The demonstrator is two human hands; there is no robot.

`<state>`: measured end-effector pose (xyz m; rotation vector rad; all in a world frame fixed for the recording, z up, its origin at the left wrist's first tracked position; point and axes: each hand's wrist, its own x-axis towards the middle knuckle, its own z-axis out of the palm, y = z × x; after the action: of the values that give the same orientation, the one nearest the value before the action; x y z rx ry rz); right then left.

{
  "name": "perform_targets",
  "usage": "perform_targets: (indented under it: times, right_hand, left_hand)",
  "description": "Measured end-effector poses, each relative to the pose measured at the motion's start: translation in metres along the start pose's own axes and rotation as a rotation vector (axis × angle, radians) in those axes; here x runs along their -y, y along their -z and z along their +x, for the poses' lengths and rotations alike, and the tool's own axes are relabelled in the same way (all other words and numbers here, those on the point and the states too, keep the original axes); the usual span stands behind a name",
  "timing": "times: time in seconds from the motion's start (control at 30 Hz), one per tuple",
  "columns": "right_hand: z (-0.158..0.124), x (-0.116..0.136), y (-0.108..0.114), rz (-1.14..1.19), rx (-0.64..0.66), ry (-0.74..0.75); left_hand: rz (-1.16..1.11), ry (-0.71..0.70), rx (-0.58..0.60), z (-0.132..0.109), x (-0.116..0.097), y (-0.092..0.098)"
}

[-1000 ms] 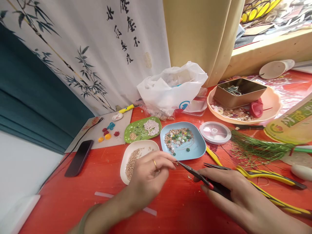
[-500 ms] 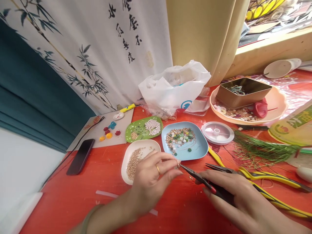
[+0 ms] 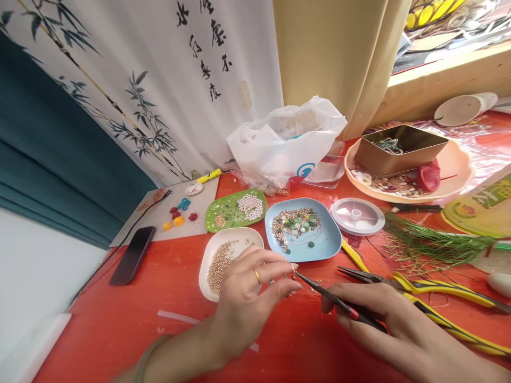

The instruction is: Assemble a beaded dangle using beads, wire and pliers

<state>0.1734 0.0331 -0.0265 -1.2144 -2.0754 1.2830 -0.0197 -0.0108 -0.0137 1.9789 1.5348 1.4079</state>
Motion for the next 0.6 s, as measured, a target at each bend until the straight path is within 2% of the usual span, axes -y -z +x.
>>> perform_targets:
  times: [0.07,0.33,0.6]
  right_hand:
    - [-0.0007,-0.0011,0.0000,0.000,0.004,-0.001]
    - [0.0004,0.0004,0.0005,-0.122,-0.010,0.157]
    - [0.0029,0.0071,0.0040,-0.201,0.042,0.229]
  left_hand:
    - [0.007,-0.028,0.004,-0.0001,0.0005,-0.0003]
    - [0.031,-0.075,0.041,-0.0008,-0.0015,-0.0014]
    - [0.082,-0.127,0.065,-0.0025,-0.0038,-0.0020]
